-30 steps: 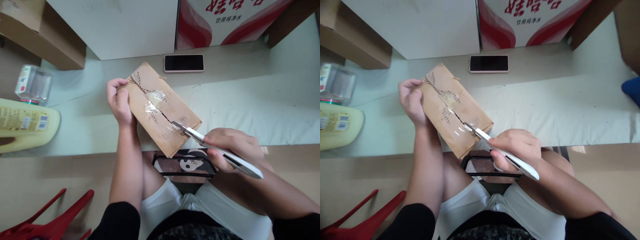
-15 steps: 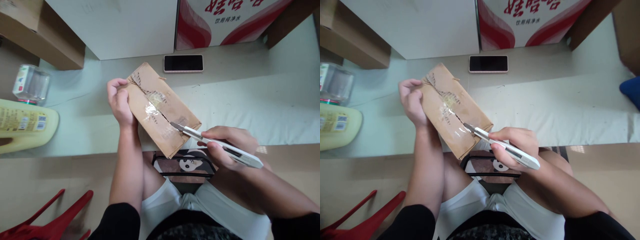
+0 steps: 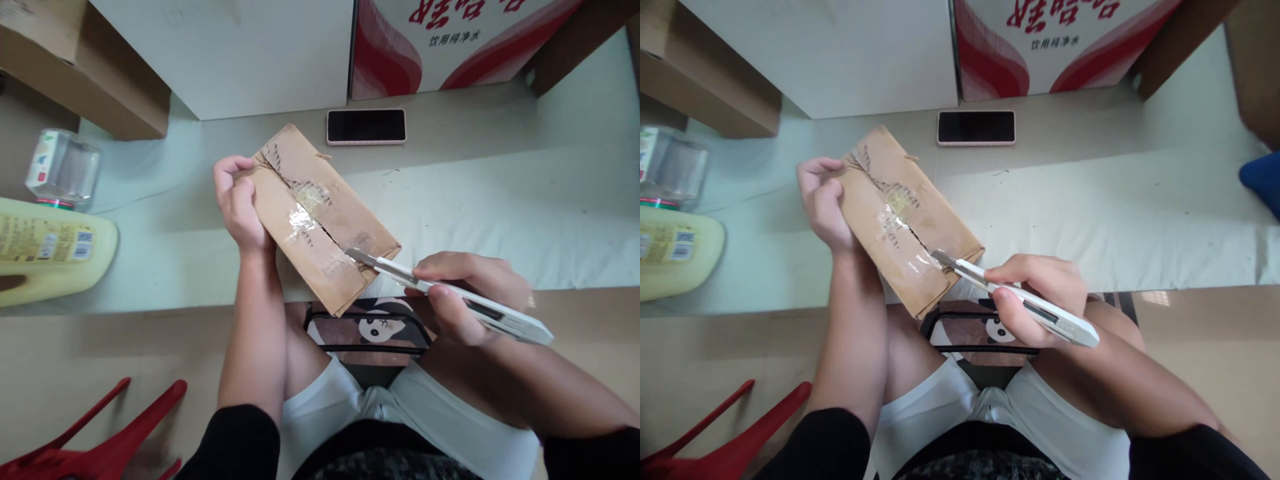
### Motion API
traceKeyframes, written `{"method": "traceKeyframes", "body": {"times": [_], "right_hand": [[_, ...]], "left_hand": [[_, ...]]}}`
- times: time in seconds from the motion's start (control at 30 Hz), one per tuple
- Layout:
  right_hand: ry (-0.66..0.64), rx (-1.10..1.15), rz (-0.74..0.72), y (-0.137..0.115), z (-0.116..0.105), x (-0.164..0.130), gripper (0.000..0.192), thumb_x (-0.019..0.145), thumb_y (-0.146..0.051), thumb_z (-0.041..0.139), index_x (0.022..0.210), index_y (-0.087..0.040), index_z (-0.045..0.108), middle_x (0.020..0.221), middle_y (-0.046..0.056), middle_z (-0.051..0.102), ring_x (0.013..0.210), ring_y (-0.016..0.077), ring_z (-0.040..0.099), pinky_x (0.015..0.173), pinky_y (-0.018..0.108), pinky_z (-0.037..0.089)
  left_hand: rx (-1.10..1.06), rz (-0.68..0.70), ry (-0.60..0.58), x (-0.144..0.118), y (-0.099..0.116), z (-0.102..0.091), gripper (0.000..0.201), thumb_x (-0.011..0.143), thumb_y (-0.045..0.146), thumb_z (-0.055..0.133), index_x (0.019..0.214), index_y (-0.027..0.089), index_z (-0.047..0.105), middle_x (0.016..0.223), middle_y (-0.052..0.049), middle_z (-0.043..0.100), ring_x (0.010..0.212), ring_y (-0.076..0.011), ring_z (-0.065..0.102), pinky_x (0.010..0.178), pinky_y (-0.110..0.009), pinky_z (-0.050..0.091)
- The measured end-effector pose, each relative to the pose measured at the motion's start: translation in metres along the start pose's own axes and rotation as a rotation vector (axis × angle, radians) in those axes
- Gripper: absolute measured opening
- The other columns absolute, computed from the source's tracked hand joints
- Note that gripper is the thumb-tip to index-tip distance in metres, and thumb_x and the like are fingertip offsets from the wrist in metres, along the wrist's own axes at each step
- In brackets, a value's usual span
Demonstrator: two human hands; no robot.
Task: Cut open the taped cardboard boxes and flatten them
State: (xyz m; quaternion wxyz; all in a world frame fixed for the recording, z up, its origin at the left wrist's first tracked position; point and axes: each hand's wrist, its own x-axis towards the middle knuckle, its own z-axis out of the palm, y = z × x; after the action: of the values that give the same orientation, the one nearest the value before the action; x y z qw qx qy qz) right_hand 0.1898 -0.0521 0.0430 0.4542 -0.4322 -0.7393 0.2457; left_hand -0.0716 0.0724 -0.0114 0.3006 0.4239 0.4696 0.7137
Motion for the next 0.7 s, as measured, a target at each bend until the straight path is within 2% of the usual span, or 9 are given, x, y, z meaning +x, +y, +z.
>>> {"method": "traceKeyframes", "body": {"times": [0.1,0.2,0.33,0.47,0.7], "right_hand": [[-0.068,-0.015,-0.003,-0.0040,-0.0014,0.0031,0.007,0.089,-0.017,0.061,0.091,-0.020,0.067,0.067,0.000,0.073,0.047,0.0086,0.063,0.042,0.017,0.047],[-0.065,0.019,-0.016,-0.0042,0.0002,0.0042,0.007,0.089,-0.016,0.062,0.093,-0.020,0.067,0.068,0.001,0.073,0.046,0.0078,0.062,0.041,0.017,0.046],[0.017,0.070,0.021,0.0011,0.0033,0.0000,0.008,0.090,-0.020,0.062,0.089,-0.021,0.070,0.062,-0.002,0.070,0.042,0.0080,0.058,0.037,0.019,0.041],[0.097,0.096,-0.029,0.0043,0.0029,-0.0033,0.011,0.089,-0.024,0.061,0.086,-0.023,0.071,0.060,-0.002,0.069,0.038,0.0091,0.055,0.034,0.021,0.041],[-0.026,-0.001,-0.020,-0.0040,-0.0035,0.0004,0.013,0.090,-0.021,0.058,0.087,-0.023,0.070,0.065,0.000,0.072,0.045,0.0118,0.062,0.038,0.022,0.047]], "left_hand": [[0.009,-0.011,0.021,-0.0005,0.0021,0.0025,0.019,0.071,0.023,0.055,0.089,0.017,0.056,0.080,-0.004,0.055,0.072,-0.0167,0.050,0.067,-0.031,0.036],[-0.016,-0.018,0.031,-0.0002,0.0037,0.0045,0.020,0.068,0.024,0.055,0.087,0.017,0.055,0.075,-0.003,0.054,0.067,-0.0154,0.047,0.063,-0.030,0.035],[0.024,-0.009,0.016,-0.0004,0.0028,0.0030,0.019,0.069,0.025,0.057,0.087,0.019,0.056,0.080,-0.004,0.054,0.073,-0.0182,0.051,0.067,-0.033,0.039],[0.082,-0.040,-0.028,-0.0020,0.0014,0.0001,0.015,0.081,0.036,0.060,0.089,0.025,0.054,0.087,-0.006,0.055,0.084,-0.0230,0.056,0.079,-0.038,0.047],[0.102,-0.056,-0.043,-0.0037,0.0019,0.0001,0.025,0.087,0.049,0.061,0.090,0.025,0.053,0.089,-0.006,0.054,0.091,-0.0243,0.060,0.083,-0.039,0.050]]}}
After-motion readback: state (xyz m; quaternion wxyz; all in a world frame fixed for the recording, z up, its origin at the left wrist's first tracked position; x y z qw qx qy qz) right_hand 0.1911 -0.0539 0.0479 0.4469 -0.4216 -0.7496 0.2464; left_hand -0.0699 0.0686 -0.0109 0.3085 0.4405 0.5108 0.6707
